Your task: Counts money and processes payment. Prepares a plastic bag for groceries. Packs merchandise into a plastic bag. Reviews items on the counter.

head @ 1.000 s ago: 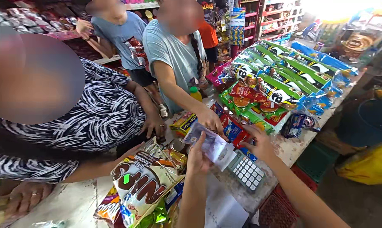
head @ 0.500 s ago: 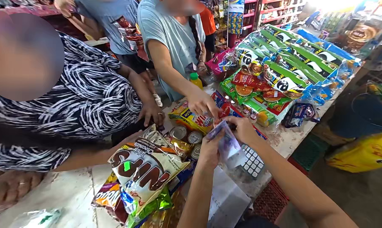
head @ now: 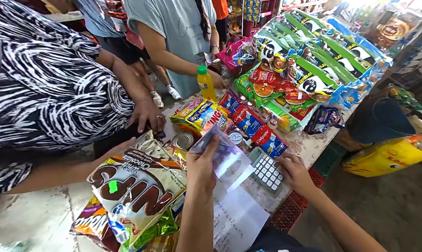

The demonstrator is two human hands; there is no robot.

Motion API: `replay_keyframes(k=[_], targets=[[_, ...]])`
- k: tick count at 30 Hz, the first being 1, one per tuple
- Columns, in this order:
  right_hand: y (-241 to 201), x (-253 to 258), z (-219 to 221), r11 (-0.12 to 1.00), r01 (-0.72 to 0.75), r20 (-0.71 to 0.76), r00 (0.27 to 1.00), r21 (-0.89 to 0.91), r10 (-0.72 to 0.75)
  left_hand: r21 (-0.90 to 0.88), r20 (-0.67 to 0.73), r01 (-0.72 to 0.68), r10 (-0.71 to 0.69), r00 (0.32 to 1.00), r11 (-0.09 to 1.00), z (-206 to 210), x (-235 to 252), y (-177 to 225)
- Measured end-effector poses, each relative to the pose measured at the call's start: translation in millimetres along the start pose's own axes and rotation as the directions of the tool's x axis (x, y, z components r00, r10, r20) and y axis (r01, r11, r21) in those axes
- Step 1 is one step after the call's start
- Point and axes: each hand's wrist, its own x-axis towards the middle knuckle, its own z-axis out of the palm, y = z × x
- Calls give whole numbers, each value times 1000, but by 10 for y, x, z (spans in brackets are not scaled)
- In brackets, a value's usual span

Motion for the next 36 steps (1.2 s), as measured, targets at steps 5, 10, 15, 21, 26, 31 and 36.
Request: replay_keyframes(k=[5,10,15,21,26,31,36], targets=[[-280,-104,-183,995,41,-72,997,93,-34,-29,15,-64,65,998,998,-79,-32,33],[-354,-369,-148,985,86,-149,987,151,-63,-38,-20,-109,108,994,993,-172,-45,95],[-330,-400,-19,994,91,-86,993,59,-86,-49,-34,-117,115,993,992,-167,-65,132],[-470,-203,12,995,102,-37,994,-12,-102,-32,-34,-132,131,991,991,-211,-63,128],[-470,-409,25,988,147,-67,987,57,-143,-16,-21,-157,157,987,987,-229,-62,160],[-350,-655,6,995,84,-125,989,60,-76,-12,-26,-156,155,988,988,-224,-53,182],[-156,-643,19,1000,-15,-192,981,16,18,11,-8,-194,194,981,981,-162,-105,216]])
